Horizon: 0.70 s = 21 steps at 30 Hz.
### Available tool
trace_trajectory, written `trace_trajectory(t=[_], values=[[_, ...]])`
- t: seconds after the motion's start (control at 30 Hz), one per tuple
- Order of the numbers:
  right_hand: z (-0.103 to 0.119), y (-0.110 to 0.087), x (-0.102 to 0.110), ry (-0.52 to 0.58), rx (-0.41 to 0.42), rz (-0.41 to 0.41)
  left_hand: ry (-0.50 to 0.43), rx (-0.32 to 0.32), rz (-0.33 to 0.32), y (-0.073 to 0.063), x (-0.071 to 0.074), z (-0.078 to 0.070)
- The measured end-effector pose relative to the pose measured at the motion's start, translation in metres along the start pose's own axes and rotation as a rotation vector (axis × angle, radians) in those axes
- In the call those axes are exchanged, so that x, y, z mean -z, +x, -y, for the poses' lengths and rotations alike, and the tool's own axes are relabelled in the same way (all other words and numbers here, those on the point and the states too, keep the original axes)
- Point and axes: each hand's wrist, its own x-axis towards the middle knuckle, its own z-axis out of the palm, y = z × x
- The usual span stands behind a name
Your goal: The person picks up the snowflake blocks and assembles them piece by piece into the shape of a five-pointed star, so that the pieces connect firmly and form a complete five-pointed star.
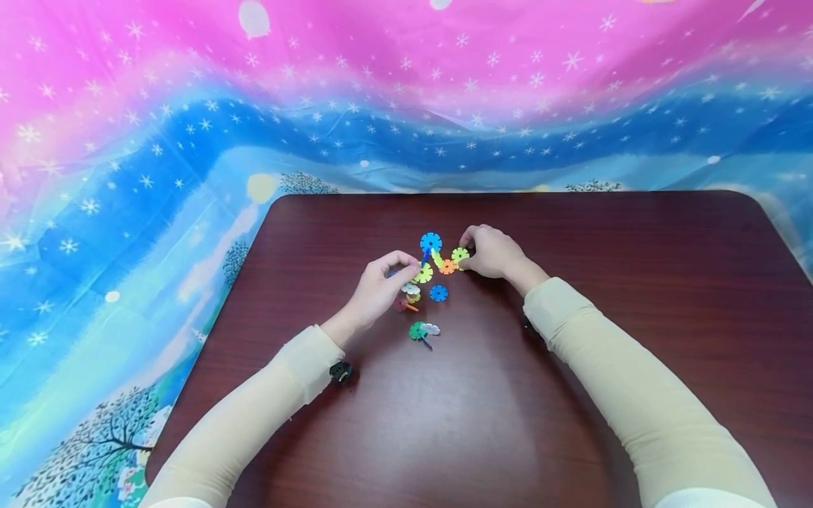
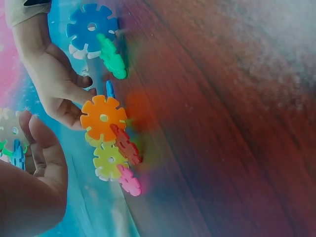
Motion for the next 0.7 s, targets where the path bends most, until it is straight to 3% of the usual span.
trace_trajectory(t=[0.2,0.37,0.53,0.7], values=[[0.0,-0.012,0.003,0.166,0.02,-0.036,0.06,-0.044,-0.008,0.001,0.001,0.0],[0.003,-0.038,0.007,0.345,0.054,-0.107,0.085,-0.061,-0.008,0.001,0.002,-0.001],[0.012,-0.064,0.004,0.587,0.069,-0.087,0.094,-0.063,-0.014,0.0,0.002,-0.001],[0.023,-0.079,0.0,0.717,0.105,-0.078,0.092,-0.069,-0.021,-0.001,-0.001,0.0]])
